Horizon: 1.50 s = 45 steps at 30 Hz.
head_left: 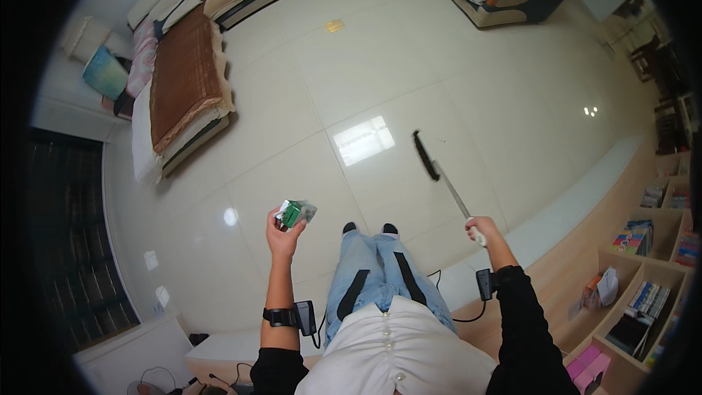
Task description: The person sweeps the tiled floor with a broom and dustpan, moving around furniture and collecting debris. They sweep under chairs and along walls, then gather the swept material into the dustpan.
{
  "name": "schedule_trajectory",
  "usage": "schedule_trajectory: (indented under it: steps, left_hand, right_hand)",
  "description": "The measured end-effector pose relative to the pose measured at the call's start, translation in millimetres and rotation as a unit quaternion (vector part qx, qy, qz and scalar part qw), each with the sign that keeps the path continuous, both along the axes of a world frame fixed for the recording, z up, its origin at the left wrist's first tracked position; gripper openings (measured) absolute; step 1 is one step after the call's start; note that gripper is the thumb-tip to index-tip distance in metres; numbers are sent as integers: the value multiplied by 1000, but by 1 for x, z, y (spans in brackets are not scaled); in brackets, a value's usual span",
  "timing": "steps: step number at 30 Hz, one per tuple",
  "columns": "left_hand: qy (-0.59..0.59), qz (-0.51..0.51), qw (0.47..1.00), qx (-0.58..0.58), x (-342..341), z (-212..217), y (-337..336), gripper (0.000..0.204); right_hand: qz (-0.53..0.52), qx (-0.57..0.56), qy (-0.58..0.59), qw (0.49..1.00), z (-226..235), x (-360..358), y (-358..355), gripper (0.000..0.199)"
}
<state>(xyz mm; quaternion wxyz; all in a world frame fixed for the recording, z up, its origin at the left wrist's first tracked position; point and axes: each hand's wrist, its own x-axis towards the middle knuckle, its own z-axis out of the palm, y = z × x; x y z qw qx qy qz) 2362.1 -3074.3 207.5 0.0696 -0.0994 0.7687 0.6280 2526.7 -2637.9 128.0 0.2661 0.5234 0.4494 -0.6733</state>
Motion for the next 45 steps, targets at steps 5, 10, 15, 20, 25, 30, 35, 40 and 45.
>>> schedule_trajectory:
  steps: [5,10,15,20,25,30,35,40,45]
  left_hand:
    - [-19,60,998,-3,9,-16,-13,51]
    - [-48,106,993,-18,10,-29,-24,50]
    - [-51,134,989,-32,11,-38,-32,51]
    - [-51,118,990,-51,8,-34,-31,51]
    - [-23,126,991,-37,-6,-33,-33,51]
    - [-31,94,994,-40,-16,-39,-34,50]
    - [-32,73,997,-10,-36,-28,-39,51]
    - [-23,94,995,-21,-45,-25,-55,51]
    - [4,153,988,0,-33,-29,-70,52]
  right_hand:
    - [89,-23,27,995,2,-40,-63,25]
    - [151,-210,24,966,21,-83,-65,31]
    - [226,-293,16,929,-35,-144,-157,19]
    - [261,-295,-19,919,-99,-179,-232,5]
    - [99,-347,-1,933,-118,-152,-99,12]
    - [-90,-235,-18,968,-50,-83,53,17]
    - [-111,-48,-63,991,-31,-120,61,9]
    - [193,87,21,977,-26,-151,-18,11]
    - [250,-98,-30,963,32,-157,-45,26]
